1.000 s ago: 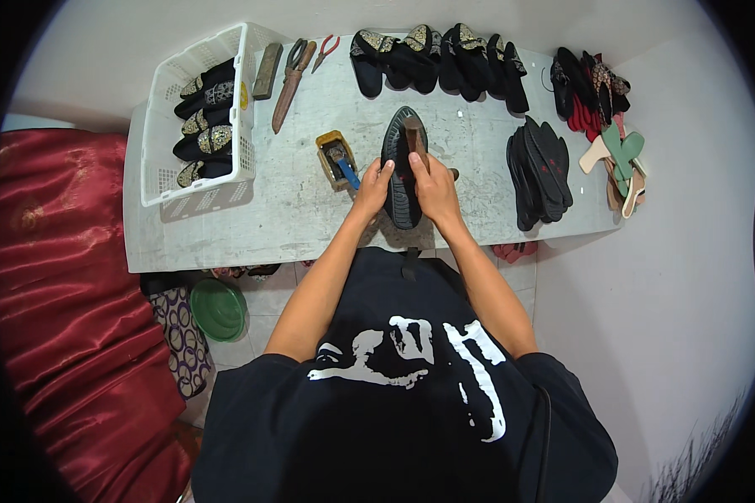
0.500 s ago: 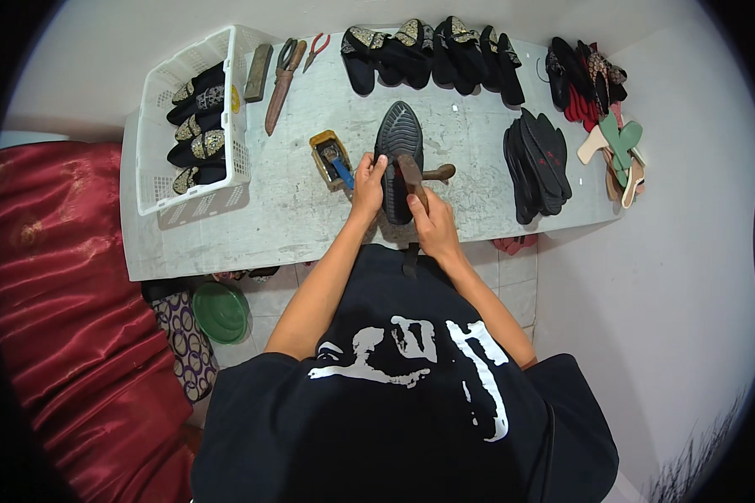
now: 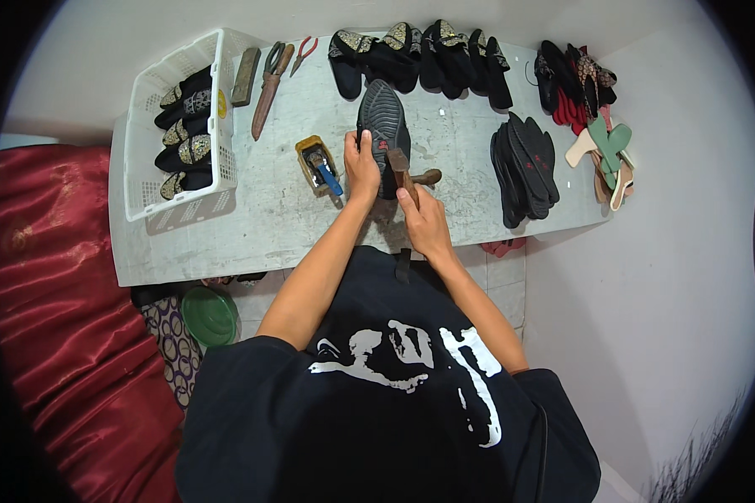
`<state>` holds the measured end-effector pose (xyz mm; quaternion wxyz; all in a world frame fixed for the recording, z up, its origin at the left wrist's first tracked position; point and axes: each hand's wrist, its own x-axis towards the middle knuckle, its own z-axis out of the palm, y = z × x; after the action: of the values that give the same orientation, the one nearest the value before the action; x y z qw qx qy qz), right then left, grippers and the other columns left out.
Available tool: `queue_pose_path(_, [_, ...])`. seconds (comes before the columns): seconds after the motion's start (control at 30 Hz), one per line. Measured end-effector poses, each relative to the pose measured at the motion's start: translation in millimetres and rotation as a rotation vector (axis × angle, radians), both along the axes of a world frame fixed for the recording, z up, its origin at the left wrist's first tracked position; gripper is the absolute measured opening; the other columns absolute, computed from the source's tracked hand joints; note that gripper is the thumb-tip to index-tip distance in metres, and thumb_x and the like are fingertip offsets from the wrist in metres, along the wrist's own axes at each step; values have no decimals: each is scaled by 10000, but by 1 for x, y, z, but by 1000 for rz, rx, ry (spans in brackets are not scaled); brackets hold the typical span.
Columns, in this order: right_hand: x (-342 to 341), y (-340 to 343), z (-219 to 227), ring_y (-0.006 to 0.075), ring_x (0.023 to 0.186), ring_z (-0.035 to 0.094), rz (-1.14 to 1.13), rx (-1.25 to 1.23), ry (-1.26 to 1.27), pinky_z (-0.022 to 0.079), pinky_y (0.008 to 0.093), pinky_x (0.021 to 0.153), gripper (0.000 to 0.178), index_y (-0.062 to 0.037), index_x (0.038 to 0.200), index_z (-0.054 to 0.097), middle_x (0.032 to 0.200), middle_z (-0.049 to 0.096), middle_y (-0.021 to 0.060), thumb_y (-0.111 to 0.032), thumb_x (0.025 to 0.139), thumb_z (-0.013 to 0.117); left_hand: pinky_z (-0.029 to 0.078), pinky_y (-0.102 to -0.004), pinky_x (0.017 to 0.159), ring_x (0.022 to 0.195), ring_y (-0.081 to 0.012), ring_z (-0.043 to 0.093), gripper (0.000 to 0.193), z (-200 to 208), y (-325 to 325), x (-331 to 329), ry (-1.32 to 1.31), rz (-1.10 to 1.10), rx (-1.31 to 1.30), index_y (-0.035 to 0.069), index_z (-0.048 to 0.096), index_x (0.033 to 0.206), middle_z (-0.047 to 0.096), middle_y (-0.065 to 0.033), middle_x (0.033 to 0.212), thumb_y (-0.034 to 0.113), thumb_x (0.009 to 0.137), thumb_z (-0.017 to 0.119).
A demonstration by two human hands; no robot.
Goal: The recorder is attaching soles to shoe uppers using a hammer and marking shoe components with a pen.
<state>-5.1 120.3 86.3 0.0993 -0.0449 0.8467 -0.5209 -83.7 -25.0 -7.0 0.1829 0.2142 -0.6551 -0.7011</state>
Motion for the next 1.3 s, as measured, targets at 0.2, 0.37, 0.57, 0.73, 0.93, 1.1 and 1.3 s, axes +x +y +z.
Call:
queue_pose_path(0.2, [-1,-1,5,343,597,539,-2,-11,33,408,455,597,464,27,878,572,636,534,190,-396,1068,554,454,-296,755,775,-109,529,335,-1,-5,-21,-17,-26,-21,20,589,1006,601,-18,845,338,1100,543])
queue_pose_path(0.37, [-4,0,5,388,583,562,3,-2,-38,417,463,590,467,33,904,589,626,547,225,-405,1062,565,448,-310,730,751,-115,522,339,1,-4,-24,0,-24,-3,19,592,989,597,-19,821,337,1095,546])
queue_pose_path(0.57, [-2,4,9,374,585,544,8,-29,-82,409,466,602,452,35,916,583,646,544,222,-394,1057,567,462,-374,774,781,-194,539,357,13,-1,-26,-76,12,19,-7,583,971,596,-93,819,332,1080,548])
queue_pose_path(0.73, [10,11,-4,393,618,548,-19,-60,-120,408,474,626,447,41,920,587,672,547,235,-386,1054,569,457,-391,765,760,-217,527,360,16,1,-29,-80,34,-73,-16,574,973,571,-109,788,328,1078,548])
queue_pose_path(0.93, [24,12,0,437,603,539,-14,-59,-52,397,489,599,407,41,910,574,657,536,252,-343,1043,584,431,-408,732,735,-233,484,395,16,1,-28,-78,36,-35,-20,536,923,523,-118,764,343,1076,545])
queue_pose_path(1.1, [28,9,-8,450,581,542,8,-37,14,385,492,573,358,37,892,560,647,539,261,-292,1028,601,429,-395,728,736,-220,479,389,4,-4,-28,-77,39,-92,-16,538,914,511,-107,759,336,1079,542])
queue_pose_path(1.3, [28,8,-3,445,593,567,18,-31,-27,391,493,585,368,36,889,564,648,541,260,-301,1033,594,425,-405,705,713,-221,484,400,7,-1,-28,-73,43,-75,-21,526,892,511,-114,730,333,1077,543])
